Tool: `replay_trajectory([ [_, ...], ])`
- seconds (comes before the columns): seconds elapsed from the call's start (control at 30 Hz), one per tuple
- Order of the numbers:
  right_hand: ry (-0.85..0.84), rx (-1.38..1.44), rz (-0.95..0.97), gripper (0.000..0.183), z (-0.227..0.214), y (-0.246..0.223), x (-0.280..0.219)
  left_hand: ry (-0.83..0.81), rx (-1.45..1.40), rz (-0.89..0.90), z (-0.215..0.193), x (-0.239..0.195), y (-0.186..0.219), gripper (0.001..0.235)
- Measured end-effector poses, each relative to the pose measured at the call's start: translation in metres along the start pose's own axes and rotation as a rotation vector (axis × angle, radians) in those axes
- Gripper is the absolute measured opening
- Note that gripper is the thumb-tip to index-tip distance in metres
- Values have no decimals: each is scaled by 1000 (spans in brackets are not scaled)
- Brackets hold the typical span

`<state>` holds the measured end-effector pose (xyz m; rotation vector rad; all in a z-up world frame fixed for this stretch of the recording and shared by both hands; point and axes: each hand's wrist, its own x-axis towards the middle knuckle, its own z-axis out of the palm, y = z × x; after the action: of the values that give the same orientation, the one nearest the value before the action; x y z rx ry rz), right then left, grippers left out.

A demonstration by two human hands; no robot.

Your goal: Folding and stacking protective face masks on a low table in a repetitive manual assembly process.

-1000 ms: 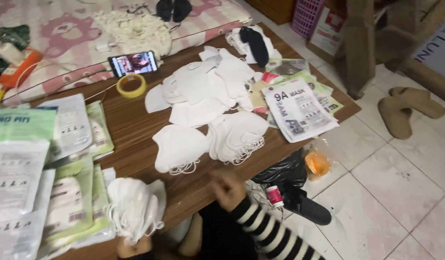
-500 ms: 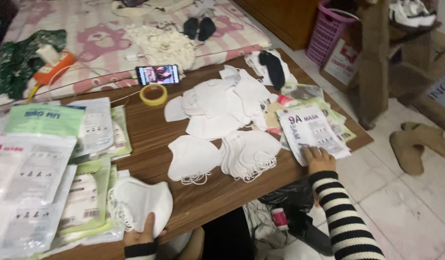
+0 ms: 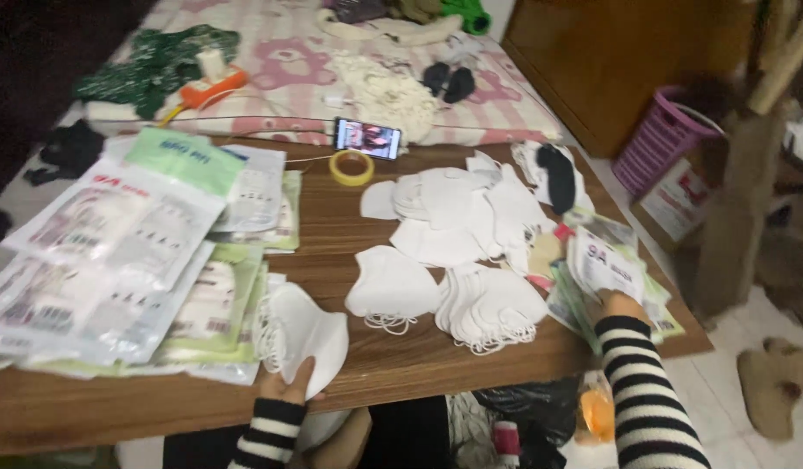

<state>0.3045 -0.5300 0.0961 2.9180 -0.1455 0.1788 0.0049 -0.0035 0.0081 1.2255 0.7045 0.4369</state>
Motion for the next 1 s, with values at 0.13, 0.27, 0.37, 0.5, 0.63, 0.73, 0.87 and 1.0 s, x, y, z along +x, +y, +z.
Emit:
replay_trajectory([
  [0.13, -2, 141, -49, 38, 14, -1, 25, -21, -27, -103, 2, -8, 12, 42],
  [0.27, -29, 230, -7, 36, 5, -1, 22, -65, -18, -103, 1, -8, 7, 35],
  [0.37, 169, 193, 1, 36, -10, -7, 20, -77, 28, -42, 2, -12, 16, 43],
  [0.5, 635, 557, -171, 27, -67, -60, -31, 3, -63, -14, 2, -34, 40, 45],
  [0.63, 652, 893, -402, 27, -93, -140, -83, 74, -127, 71, -10, -49, 50, 37],
  [0.73, 579, 1011, -547, 29, -106, -216, -138, 173, -123, 190, -25, -59, 76, 34],
  [0.87, 433, 1231, -770, 32, -92, -317, -213, 321, -8, 438, -45, -81, 116, 46],
  [1.0, 126, 1394, -701, 22, -95, -394, -257, 257, -137, 547, -57, -108, 137, 47],
])
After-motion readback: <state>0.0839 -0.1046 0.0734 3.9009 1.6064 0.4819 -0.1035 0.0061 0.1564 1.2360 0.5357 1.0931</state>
